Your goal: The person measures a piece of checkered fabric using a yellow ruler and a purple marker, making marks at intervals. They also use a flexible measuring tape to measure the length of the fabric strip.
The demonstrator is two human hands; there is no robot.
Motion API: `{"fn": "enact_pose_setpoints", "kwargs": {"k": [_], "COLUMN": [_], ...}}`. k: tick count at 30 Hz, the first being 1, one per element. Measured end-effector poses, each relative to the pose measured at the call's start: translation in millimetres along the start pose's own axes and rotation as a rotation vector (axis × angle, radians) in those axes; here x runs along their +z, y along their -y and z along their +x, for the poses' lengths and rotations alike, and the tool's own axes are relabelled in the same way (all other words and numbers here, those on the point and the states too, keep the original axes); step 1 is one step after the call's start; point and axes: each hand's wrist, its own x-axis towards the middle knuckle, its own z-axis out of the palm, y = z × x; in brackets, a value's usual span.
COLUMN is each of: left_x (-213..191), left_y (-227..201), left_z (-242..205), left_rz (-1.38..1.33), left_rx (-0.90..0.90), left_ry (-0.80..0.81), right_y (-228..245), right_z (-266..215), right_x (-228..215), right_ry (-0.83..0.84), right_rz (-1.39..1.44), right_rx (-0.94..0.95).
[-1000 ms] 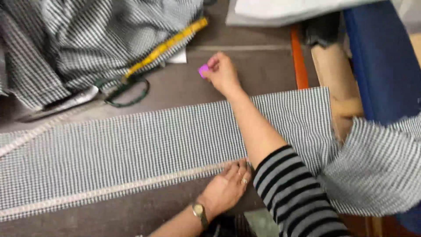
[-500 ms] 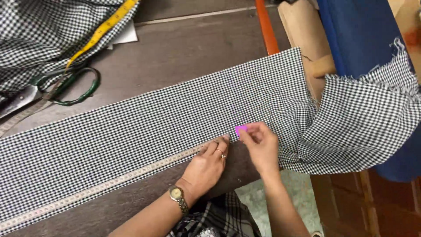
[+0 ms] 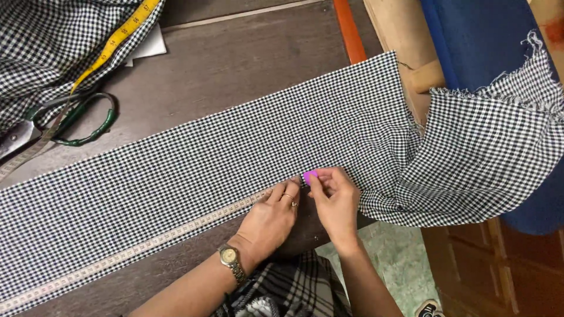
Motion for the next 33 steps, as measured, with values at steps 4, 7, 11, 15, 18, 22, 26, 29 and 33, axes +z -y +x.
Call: {"fn": "enact_pose_setpoints", "kwargs": {"k": [4, 7, 11, 15, 18, 22, 26, 29, 33], "left_x": [-7.1, -5.5, -3.1, 1.2, -1.5, -7.8, -3.2, -5.9, -6.4], "left_y": [1.0, -0.5, 0.3, -0.2, 1.5, 2.4, 2.3, 2.3, 2.4], "left_z": [0.7, -0.8, -1.8, -2.2, -1.3, -1.3, -1.1, -0.5, 0.5], "left_rz": [-0.009, 0.005, -0.005, -0.027, -0.014, 0.005, 0.011, 0.020, 0.025], "left_rx": [-0.015, -0.027, -0.024, -0.027, -0.019, -0.010, -0.008, -0.010, -0.013], "left_ry": [0.025, 0.025, 0.019, 0.040, 0.045, 0.038, 0.040, 0.038, 0.014], "right_y": [-7.3, -13.4, -15.7, -16.8, -14.7, -13.2, -9.0, -8.5, -10.5], "right_z": [4.8, 7.2, 8.5, 10.3, 11.6, 12.8, 14.3, 14.6, 15.2], "right_x": [2.1, 2.6, 2.0, 2.0, 1.5, 2.4, 1.4, 1.2, 0.4], "right_ry": [0.004, 0.012, 0.018, 0.038, 0.060, 0.067, 0.078, 0.086, 0.096], "right_rz": [-0.005, -0.041, -0.051, -0.060, -0.048, -0.042, -0.050, -0.045, -0.056], "right_rx": [-0.022, -0.047, -0.036, -0.074, -0.063, -0.048, -0.054, -0.045, -0.057]}}
